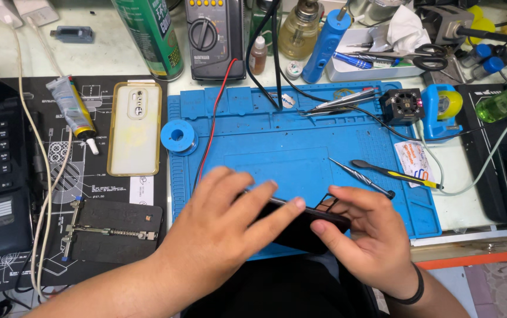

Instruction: The person removes the SIM tray from a smartphone, then opens the back cover to access internal components. They use a screwdriver to remove screws and a spudger to disconnect ribbon cables inside the phone.

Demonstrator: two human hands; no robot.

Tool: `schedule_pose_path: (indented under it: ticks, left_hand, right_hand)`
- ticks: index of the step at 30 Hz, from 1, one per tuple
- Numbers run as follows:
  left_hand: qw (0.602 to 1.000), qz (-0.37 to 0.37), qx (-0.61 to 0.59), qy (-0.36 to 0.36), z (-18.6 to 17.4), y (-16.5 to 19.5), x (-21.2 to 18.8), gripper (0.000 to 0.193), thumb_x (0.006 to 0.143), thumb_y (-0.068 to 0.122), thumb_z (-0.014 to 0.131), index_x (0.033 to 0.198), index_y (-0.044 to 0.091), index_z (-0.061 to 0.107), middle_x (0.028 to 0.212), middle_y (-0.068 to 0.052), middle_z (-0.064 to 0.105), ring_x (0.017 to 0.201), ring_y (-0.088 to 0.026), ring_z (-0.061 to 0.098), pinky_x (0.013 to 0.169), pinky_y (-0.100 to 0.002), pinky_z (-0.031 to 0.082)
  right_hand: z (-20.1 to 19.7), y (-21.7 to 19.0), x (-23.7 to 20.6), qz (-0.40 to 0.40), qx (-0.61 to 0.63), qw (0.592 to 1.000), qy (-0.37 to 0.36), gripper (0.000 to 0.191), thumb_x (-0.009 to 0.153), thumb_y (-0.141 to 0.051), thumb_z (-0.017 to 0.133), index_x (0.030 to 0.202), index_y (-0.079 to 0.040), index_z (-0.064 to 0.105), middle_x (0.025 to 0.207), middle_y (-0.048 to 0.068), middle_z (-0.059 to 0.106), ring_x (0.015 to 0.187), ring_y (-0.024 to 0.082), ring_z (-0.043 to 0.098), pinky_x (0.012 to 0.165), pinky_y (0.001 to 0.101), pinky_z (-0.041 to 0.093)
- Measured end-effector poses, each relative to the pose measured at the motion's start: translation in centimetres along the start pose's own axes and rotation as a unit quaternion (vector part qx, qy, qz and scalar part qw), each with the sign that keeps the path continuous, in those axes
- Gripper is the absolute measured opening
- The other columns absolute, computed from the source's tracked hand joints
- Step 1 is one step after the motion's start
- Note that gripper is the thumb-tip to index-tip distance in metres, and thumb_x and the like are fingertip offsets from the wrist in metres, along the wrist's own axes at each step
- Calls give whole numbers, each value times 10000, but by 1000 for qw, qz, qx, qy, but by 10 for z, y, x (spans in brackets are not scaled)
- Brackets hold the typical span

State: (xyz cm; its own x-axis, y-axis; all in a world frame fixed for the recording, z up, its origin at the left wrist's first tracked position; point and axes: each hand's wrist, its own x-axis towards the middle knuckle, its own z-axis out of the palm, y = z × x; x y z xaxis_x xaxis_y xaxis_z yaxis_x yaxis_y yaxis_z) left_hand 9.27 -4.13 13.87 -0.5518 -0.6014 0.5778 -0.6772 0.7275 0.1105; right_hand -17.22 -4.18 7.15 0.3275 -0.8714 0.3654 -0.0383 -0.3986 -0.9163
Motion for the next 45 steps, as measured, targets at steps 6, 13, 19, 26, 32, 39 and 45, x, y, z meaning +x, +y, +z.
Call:
schedule_pose_path:
  ticks: [6,13,19,26,32,39,45]
  left_hand:
    - [834,-389,-354,168,31,21,-4,1105,698,180,873,1585,-4,239,1421,-231,468,1322,-368,484,1131,-433,377]
    - [522,-423,-680,294,83,41,-6,723,850,-54,767,1449,-6,365,1316,-169,571,1200,-245,588,1050,-414,489]
    - [534,-370,-709,276,81,33,-17,799,831,-30,784,1491,8,336,1378,-141,564,1258,-228,586,1112,-405,480]
    - [588,-334,-693,251,75,34,-13,817,859,-4,788,1499,10,281,1367,-182,563,1205,-266,643,1015,-420,580]
    - [632,-388,-635,217,75,35,-17,854,792,-22,803,1459,-2,271,1220,-207,607,966,-261,691,830,-386,604]
    - [698,-347,-588,215,76,39,-21,836,813,-32,825,1478,-27,320,1343,-162,586,1215,-222,637,1061,-374,560]
    - [709,-350,-572,218,75,40,-22,806,814,-22,834,1464,-31,357,1346,-154,586,1230,-216,628,1076,-374,553]
  right_hand:
    - [17,0,0,23,58,975,214,602,935,115,685,1443,-9,388,1120,148,674,1013,158,685,900,273,580]
    - [73,5,-7,12,59,983,173,686,883,108,744,1452,17,371,1166,177,672,1067,193,700,952,316,588]
    - [59,-19,-15,-34,-13,993,115,591,842,65,788,1356,57,497,1241,192,682,1138,209,717,1010,335,601]
    - [47,-38,-5,-3,-160,977,139,314,813,14,819,1098,34,688,1002,107,772,858,125,778,788,241,643]
    - [41,-43,2,38,-232,965,117,205,797,-51,829,981,-36,740,873,69,786,766,120,785,667,216,606]
    - [30,-40,6,50,-188,980,46,192,809,-49,799,988,-16,740,889,71,786,756,131,783,654,224,622]
    - [36,-39,4,32,-211,975,57,143,817,-20,780,954,-29,742,871,59,775,739,128,762,622,222,588]
